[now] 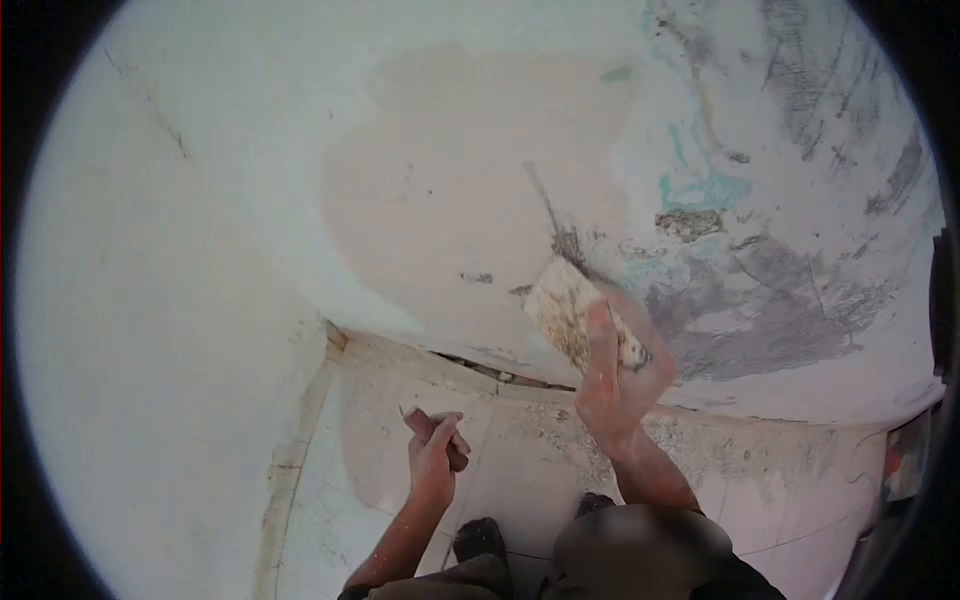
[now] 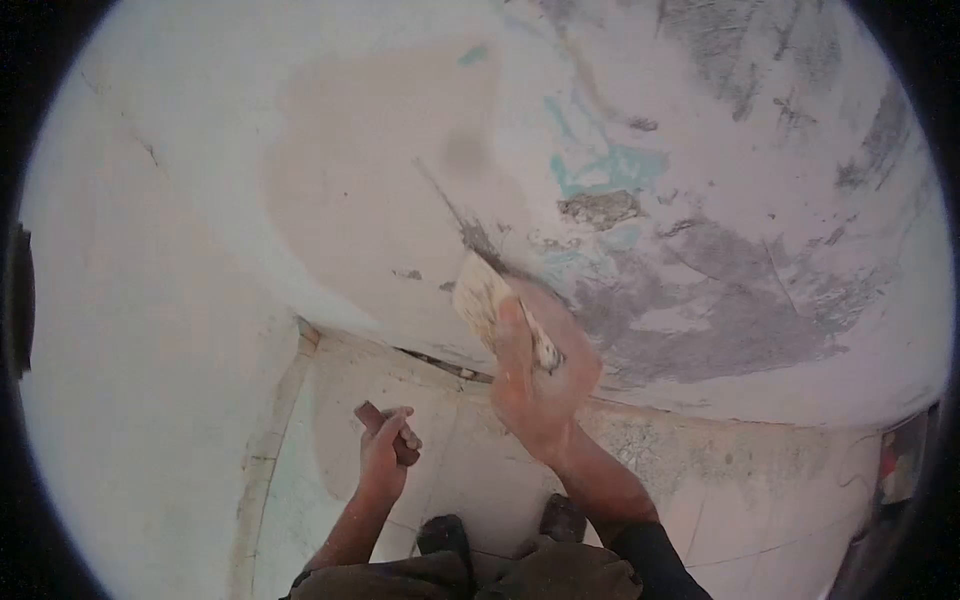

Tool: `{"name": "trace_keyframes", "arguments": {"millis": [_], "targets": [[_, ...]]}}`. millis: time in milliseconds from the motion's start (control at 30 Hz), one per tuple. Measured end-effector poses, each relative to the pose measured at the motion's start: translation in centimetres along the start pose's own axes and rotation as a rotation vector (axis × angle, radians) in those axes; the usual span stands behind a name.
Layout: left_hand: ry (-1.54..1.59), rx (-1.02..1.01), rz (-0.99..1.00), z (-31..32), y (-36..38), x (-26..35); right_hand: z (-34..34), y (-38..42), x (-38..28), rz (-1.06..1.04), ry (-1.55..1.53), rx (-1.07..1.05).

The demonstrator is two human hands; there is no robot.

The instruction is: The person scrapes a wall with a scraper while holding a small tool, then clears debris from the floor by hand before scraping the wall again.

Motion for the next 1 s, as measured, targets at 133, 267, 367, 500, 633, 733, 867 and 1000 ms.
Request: {"name": "trace_keyframes", "arguments": {"millis": [133,267,367,500,633,733,867,1000], "targets": [[-0.027,-0.007,0.08,1.5,0.6,1.1,0.6,0.2,-1.1,-0.126,0.14,0.027],[-0.093,-0.006,0.036,2.4,1.4,1.2,0.4,0.3,-1.7,0.096,-0.177,0.036],[-0.19,-0.057,0.176,2.1,1.0,-0.8,1.1,0.1,-2.7,-0.034,0.085,0.081],[-0.314,-0.17,0.454,3.4,1.7,-0.7,1.0,0.8,-2.0,-0.046,0.013,0.093],[-0.25,-0.165,0.408,4.4,2.2,-0.1,1.6,0.3,-3.3,-0.026,0.148,0.118],[-0.22,-0.096,0.238,4.2,2.8,0.1,0.9,0.8,-1.8,0.026,0.034,0.098],[-0.257,-0.12,0.221,3.8,3.1,-0.5,1.1,0.6,-2.4,0.098,-0.071,0.137],[-0.221,-0.123,0.216,3.5,3.2,0.4,1.3,0.6,-2.9,0.136,-0.149,0.105]]}}
Point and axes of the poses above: each hand's wrist, its own y-axis away from the middle knuckle, its own z-axis out of the palm, x = y × z, the point moved 3 cm from there along -y, towards the middle knuckle, and after that the axes turned 12 degrees about z, right-handed, at the moved point
